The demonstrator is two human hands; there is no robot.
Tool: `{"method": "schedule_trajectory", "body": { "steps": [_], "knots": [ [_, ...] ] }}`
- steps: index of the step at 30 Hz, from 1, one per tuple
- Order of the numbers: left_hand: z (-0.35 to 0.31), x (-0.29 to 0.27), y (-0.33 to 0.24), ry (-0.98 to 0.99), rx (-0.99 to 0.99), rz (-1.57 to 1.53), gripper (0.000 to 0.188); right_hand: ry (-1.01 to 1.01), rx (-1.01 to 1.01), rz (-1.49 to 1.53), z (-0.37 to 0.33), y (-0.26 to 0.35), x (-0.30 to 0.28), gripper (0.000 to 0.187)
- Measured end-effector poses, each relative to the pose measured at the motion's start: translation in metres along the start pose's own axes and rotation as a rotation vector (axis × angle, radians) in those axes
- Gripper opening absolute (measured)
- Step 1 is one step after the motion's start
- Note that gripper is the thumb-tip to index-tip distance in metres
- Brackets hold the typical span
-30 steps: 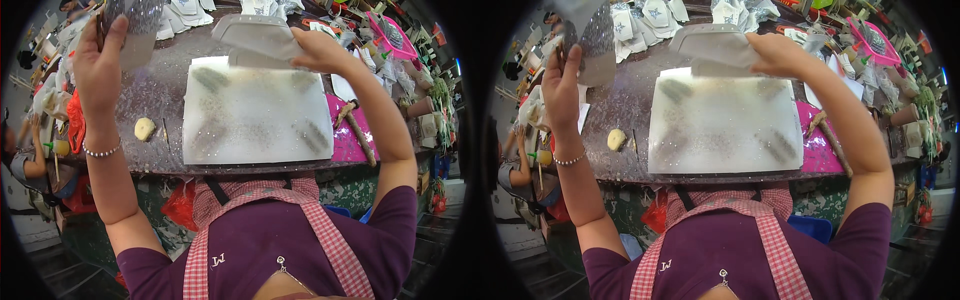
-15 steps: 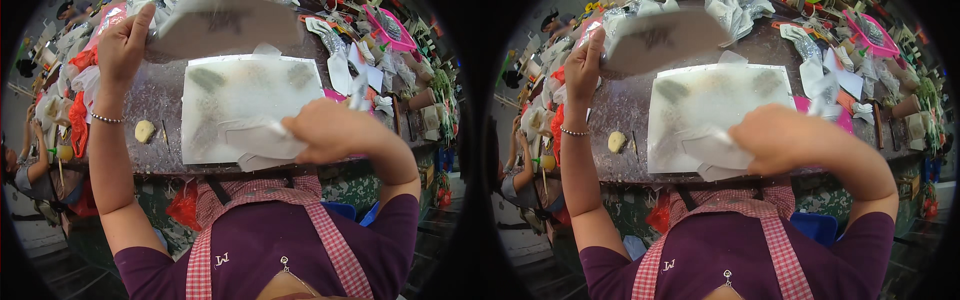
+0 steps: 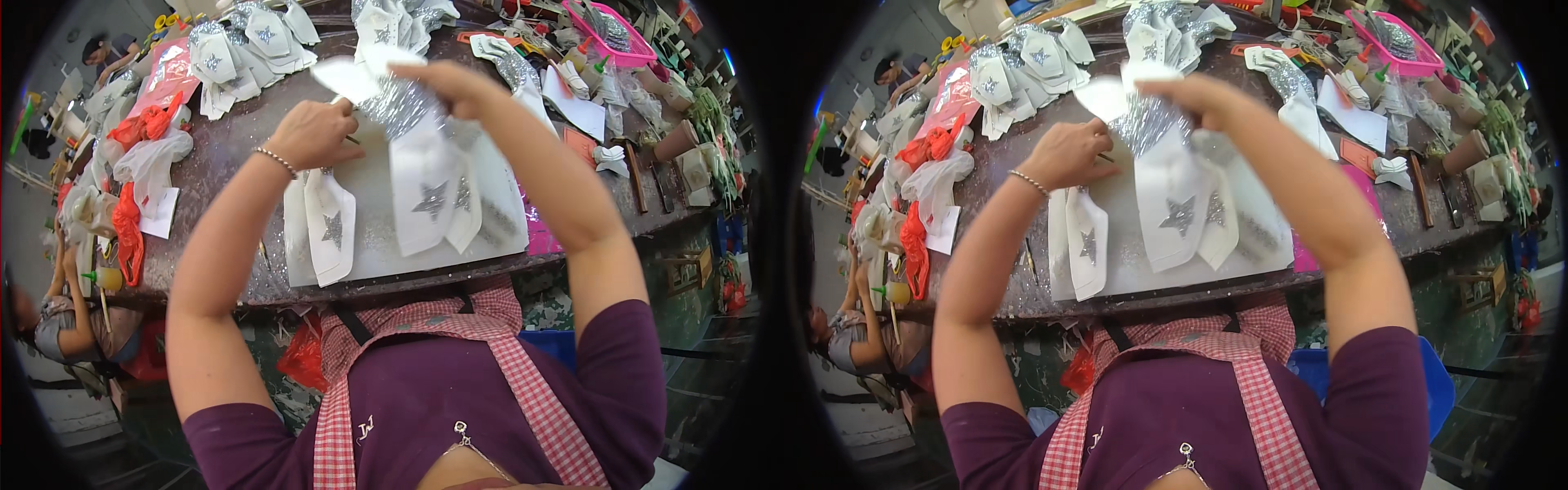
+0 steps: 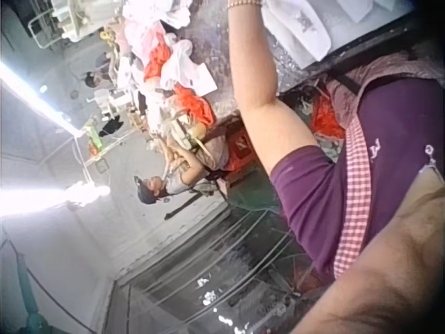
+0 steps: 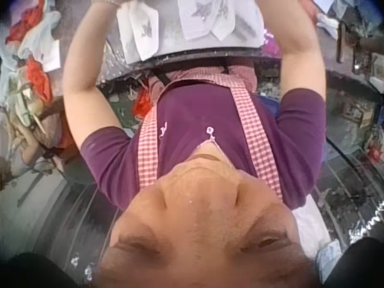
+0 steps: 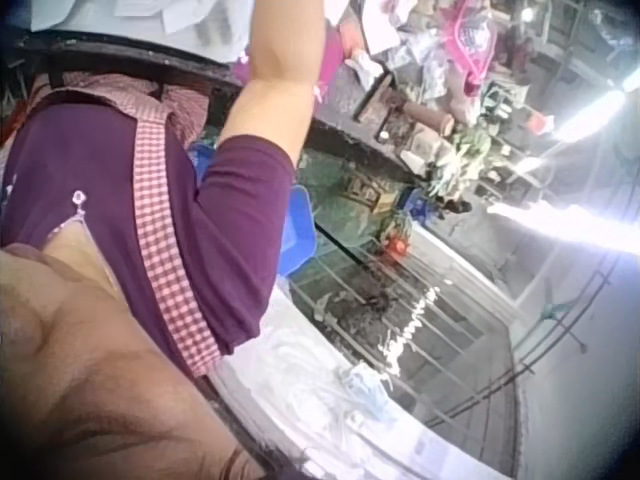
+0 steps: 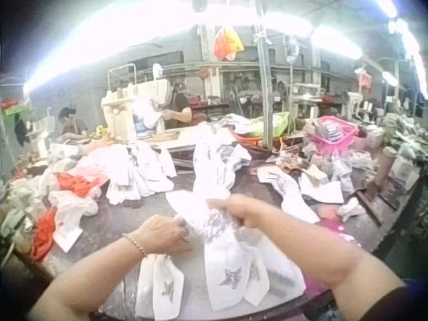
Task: The person uses a hammer and a metal punch to secure silver star-shaped rhinestones onto white shoe insoles. They repeatedly position the punch over the rhinestone and strike it with the hammer to embed the decoration into the insole material.
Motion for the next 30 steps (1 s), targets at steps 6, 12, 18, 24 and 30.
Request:
{"method": "schedule_trajectory", "body": {
  "steps": [6, 12, 18, 24, 30],
  "knots": [
    [-0.024, 0.021, -0.015, -0.333, -0.559, -0.255, 0.025, -0.146, 0.089, -0.226, -0.006, -0.047, -0.001, 0.067],
    [0.002, 0.011, -0.091, -0.204, -0.711, -0.672, 0.049, -0.041, -0.015, -0.107, -0.042, -0.071, 0.0, 0.051],
    [0.007, 0.033, -0.078, -0.675, -0.73, -1.286, 0.065, 0.011, -0.287, 0.34, -0.072, -0.055, -0.002, 0.034],
    [0.001, 0.043, -0.068, -0.247, -0.761, -0.695, 0.055, -0.301, -0.364, 0.251, -0.057, -0.083, -0.06, 0.027],
    [0.004, 0.03, -0.079, -0.193, -0.734, -0.468, 0.042, -0.156, -0.309, 0.29, -0.05, -0.11, -0.052, 0.029]
  ]
}}
Point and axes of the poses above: each hand's wrist, its own z-axis towards the middle knuckle, its own x-axis out of the palm, y = z × x, the point moved 3 cm from there along z, towards the middle knuckle, and after that the axes turned 6 degrees about x, right-handed, at the moved point
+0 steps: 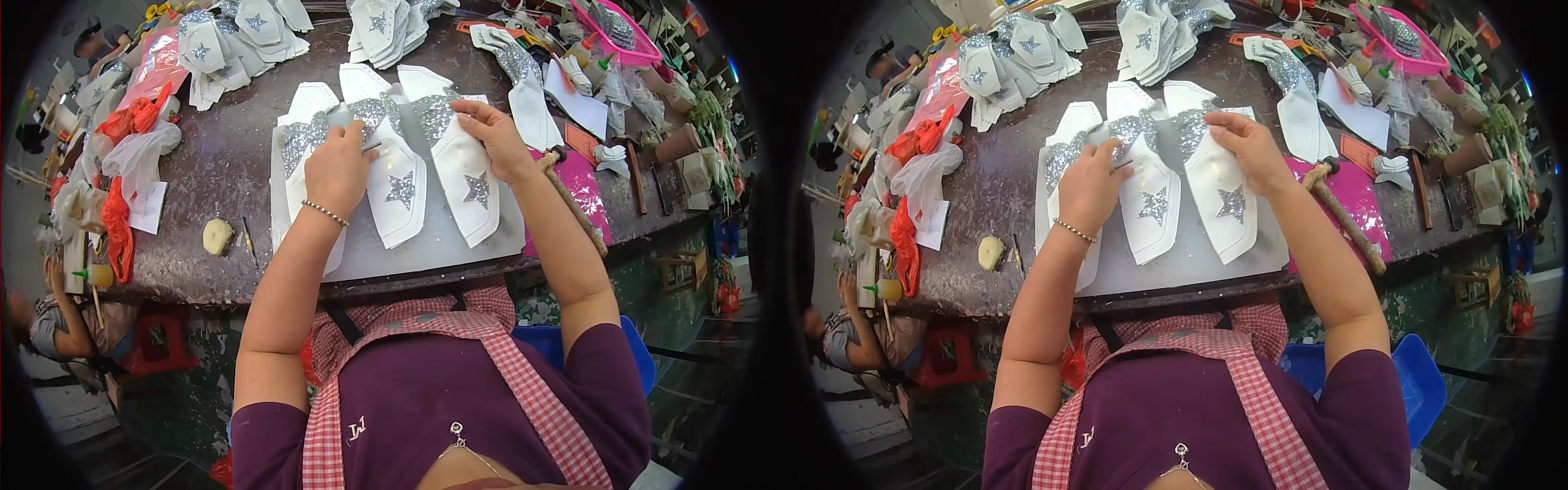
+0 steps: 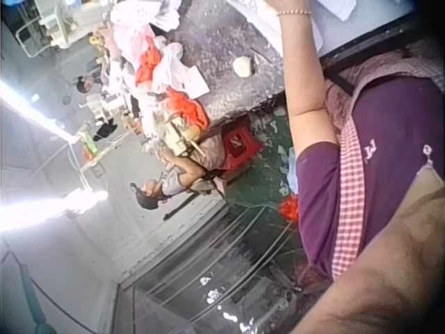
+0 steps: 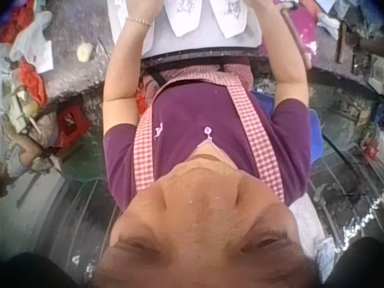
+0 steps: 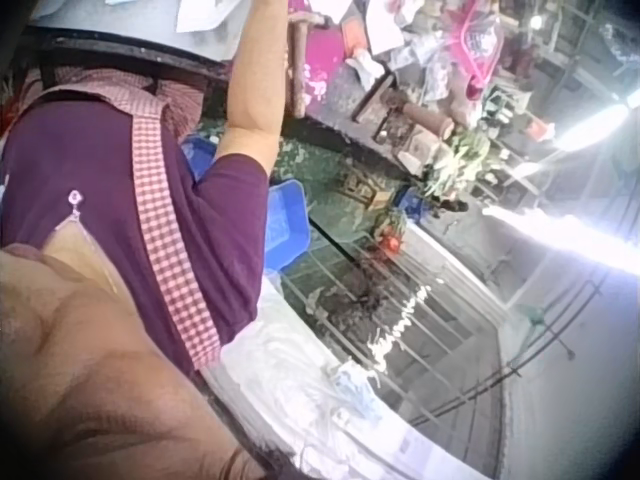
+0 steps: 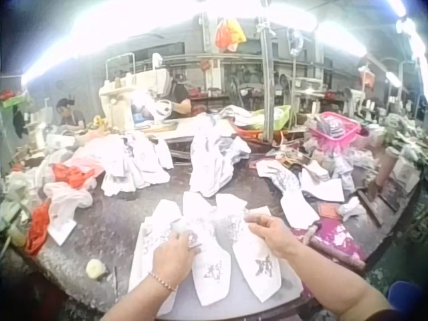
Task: The person uses a hammer and a metal punch to secure silver star-shaped rhinestones onto white shoe insoles. They repeatedly position the punch over the rhinestone and strike it with the hammer to embed the decoration into the insole material.
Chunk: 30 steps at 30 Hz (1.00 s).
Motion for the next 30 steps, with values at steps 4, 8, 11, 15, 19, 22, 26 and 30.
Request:
{"method": "schedule_trajectory", "body": {
  "steps": [4, 8, 11, 15, 19, 22, 26, 30],
  "knots": [
    [-0.007, -0.011, 0.004, -0.129, 0.059, -0.072, 0.032, -0.024, -0.094, -0.402, 0.001, -0.009, 0.006, 0.039],
    [-0.027, -0.039, 0.034, -0.141, 0.018, -0.402, 0.021, -0.464, -0.607, -1.327, -0.027, 0.011, 0.014, 0.05],
    [-0.055, -0.058, 0.055, -0.194, -0.111, -0.976, 0.014, -0.355, -0.449, -1.061, -0.055, 0.018, -0.016, 0.047],
    [-0.077, -0.066, 0.065, -0.376, -0.132, -1.236, 0.012, -0.506, -0.231, -0.885, -0.105, 0.014, -0.096, 0.043],
    [-0.074, -0.047, 0.074, -0.444, -0.164, -1.023, 0.01, -0.697, -0.153, -1.625, -0.15, -0.018, -0.165, 0.042],
    [-0.068, -0.037, 0.076, -0.39, -0.178, -0.907, 0.01, -0.671, -0.012, -1.594, -0.17, -0.024, -0.163, 0.041],
    [-0.065, -0.023, 0.085, -0.401, -0.147, -0.804, 0.015, -0.713, -0.065, -1.6, -0.173, -0.022, -0.162, 0.035],
    [-0.066, -0.021, 0.084, -0.419, -0.143, -0.796, 0.016, -0.893, -0.206, -1.648, -0.173, -0.025, -0.153, 0.029]
  ]
}}
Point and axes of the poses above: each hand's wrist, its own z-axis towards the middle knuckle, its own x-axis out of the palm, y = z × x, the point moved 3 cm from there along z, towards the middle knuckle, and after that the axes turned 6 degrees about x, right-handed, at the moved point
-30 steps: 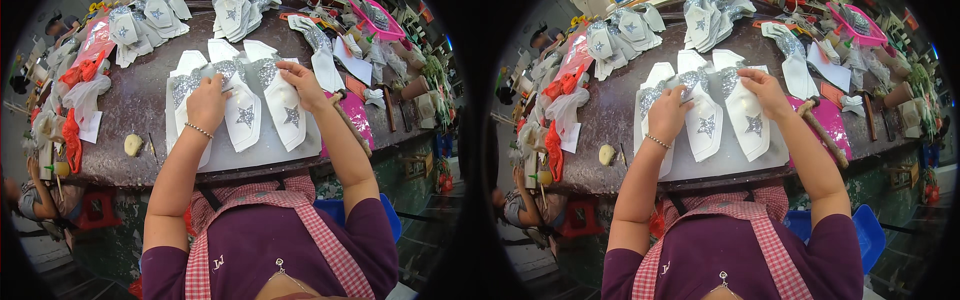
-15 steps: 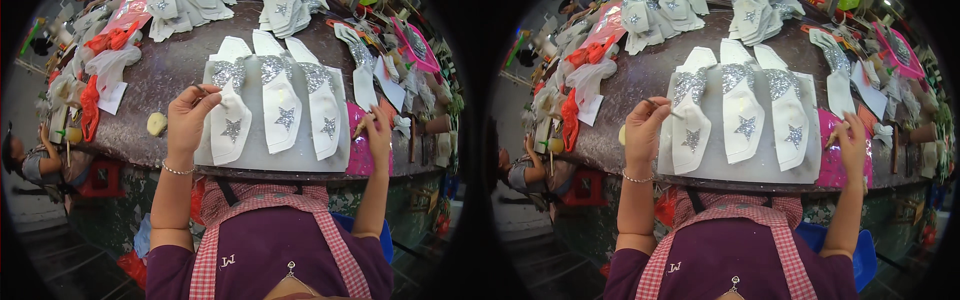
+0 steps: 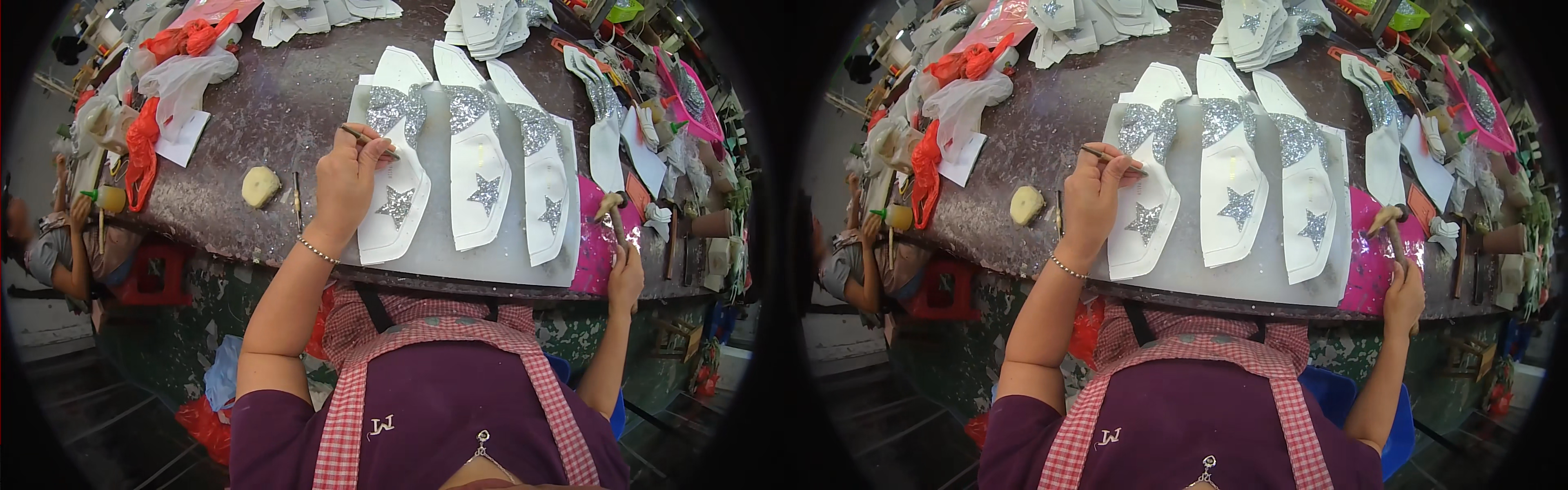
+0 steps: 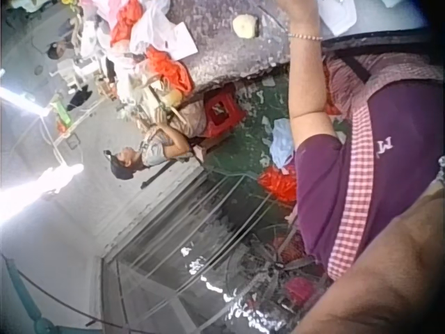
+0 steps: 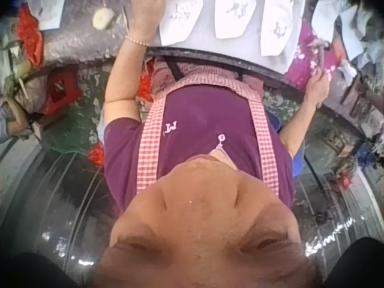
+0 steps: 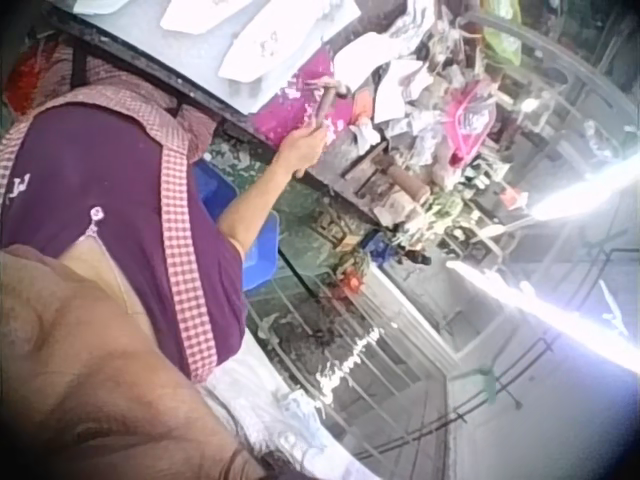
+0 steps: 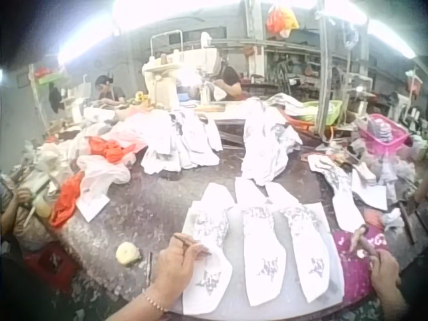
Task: The person uses a hammer and a metal punch to secure silver star-shaped rhinestones onto white shoe insoles. They repeatedly position the punch over the rhinestone and strike it with the hammer to embed the decoration into the insole material.
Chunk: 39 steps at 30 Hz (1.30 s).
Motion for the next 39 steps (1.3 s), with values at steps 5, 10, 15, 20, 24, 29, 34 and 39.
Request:
{"method": "schedule_trajectory", "body": {
  "steps": [5, 10, 15, 20, 24, 29, 34, 39],
  "knots": [
    [0.0, 0.002, 0.005, 0.045, 0.047, 0.166, 0.019, 0.299, 0.318, 0.817, 0.015, 0.012, -0.008, 0.025],
    [0.005, 0.008, -0.011, 0.173, 0.099, 0.356, 0.016, 0.425, 0.09, 1.205, 0.013, 0.132, -0.068, 0.023],
    [0.007, 0.01, -0.019, 0.189, 0.182, 0.416, 0.015, 0.421, -0.281, 1.167, 0.023, 0.24, -0.112, 0.046],
    [0.006, 0.011, -0.018, 0.214, 0.218, 0.443, 0.013, 0.262, -0.509, 1.551, 0.026, 0.3, -0.149, 0.047],
    [0.004, 0.012, -0.015, 0.196, 0.218, 0.467, 0.013, 0.286, -0.779, 0.547, 0.027, 0.328, -0.128, 0.048],
    [0.003, 0.01, -0.001, 0.04, 0.075, 0.234, 0.015, 0.405, -0.437, 1.078, 0.028, 0.303, -0.126, 0.041],
    [-0.003, 0.006, 0.004, 0.127, 0.117, 0.267, 0.016, 0.54, -0.315, 1.061, 0.022, 0.274, -0.108, 0.041],
    [-0.003, 0.004, 0.001, 0.136, 0.058, 0.279, 0.018, 0.606, -0.216, 1.121, 0.014, 0.268, -0.097, 0.042]
  ]
}}
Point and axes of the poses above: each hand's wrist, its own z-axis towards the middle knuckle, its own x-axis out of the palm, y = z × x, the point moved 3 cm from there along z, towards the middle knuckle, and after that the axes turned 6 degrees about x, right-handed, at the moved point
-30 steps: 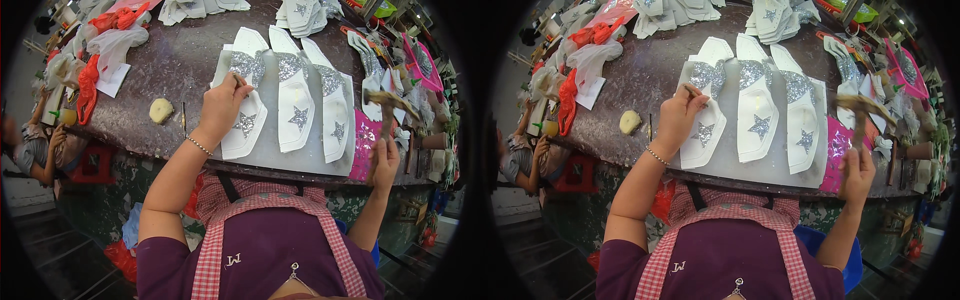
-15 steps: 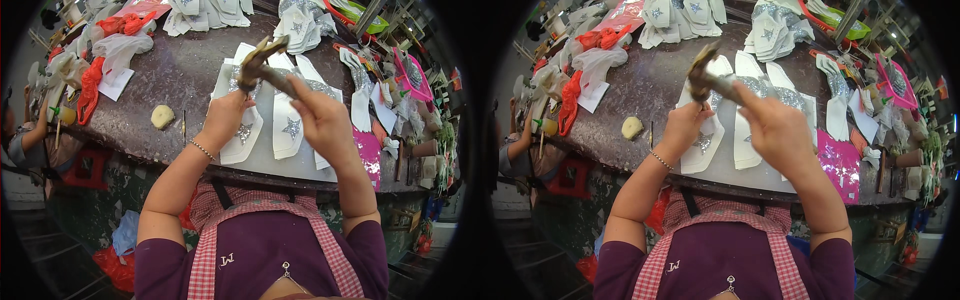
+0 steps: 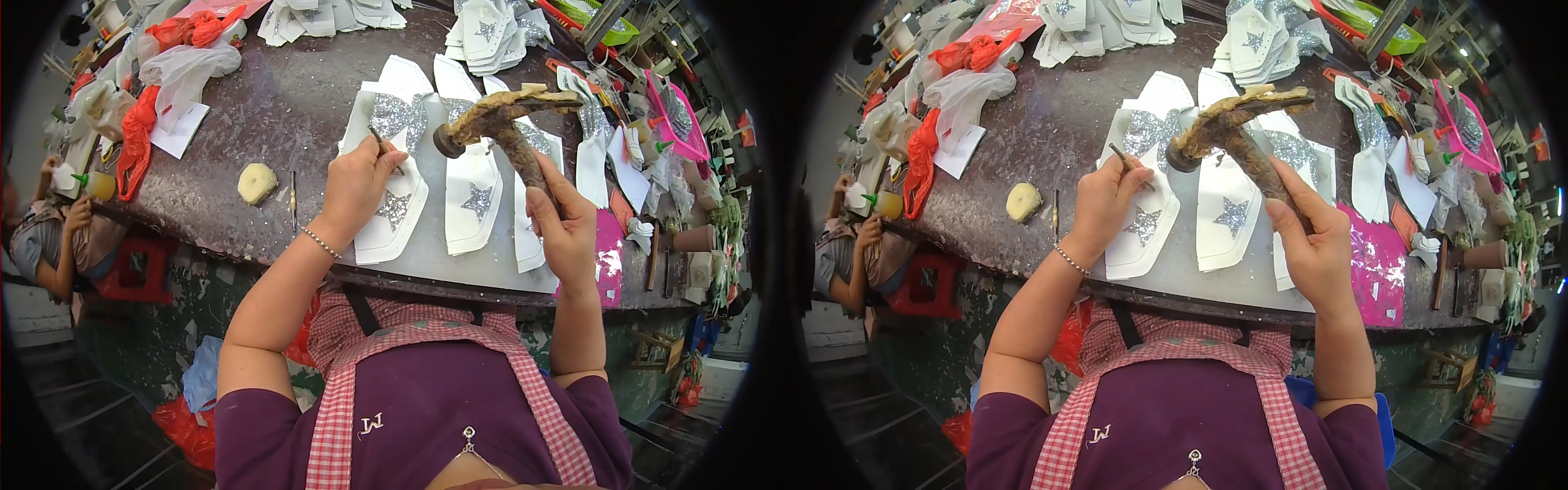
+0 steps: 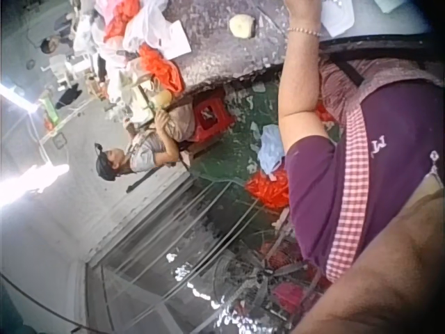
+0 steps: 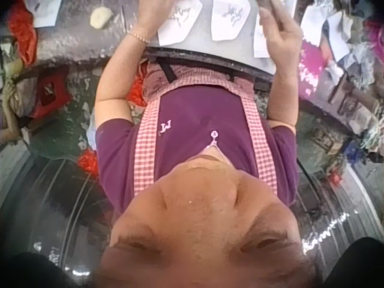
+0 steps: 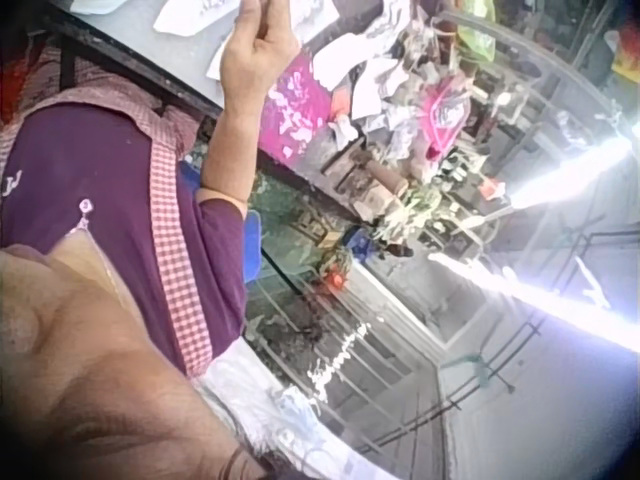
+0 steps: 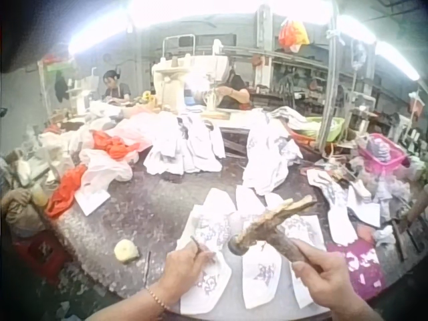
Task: The person uses a hammer and a metal punch to secure silver star-shaped rhinestones onto white shoe insoles. They repeatedly position the punch over the rhinestone and strike it with the hammer to embed the decoration into the insole material.
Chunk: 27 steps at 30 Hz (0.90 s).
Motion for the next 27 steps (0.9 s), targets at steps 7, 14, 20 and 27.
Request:
{"method": "schedule_trajectory", "body": {
  "steps": [7, 14, 20, 27],
  "knots": [
    [0.0, 0.0, -0.001, 0.0, 0.013, -0.007, 0.016, 0.015, -0.133, 0.087, 0.008, 0.023, 0.003, 0.043],
    [0.0, 0.003, -0.018, 0.103, 0.103, 0.075, 0.015, -0.041, -0.475, 0.254, 0.008, 0.047, 0.011, 0.046],
    [-0.002, 0.008, -0.009, 0.005, 0.152, 0.161, 0.021, -0.01, -0.324, -0.486, 0.013, 0.051, 0.016, 0.045],
    [-0.009, 0.001, -0.009, 0.037, 0.015, -0.048, 0.016, -0.026, -0.068, -0.078, -0.003, 0.017, -0.005, 0.042]
  ]
}}
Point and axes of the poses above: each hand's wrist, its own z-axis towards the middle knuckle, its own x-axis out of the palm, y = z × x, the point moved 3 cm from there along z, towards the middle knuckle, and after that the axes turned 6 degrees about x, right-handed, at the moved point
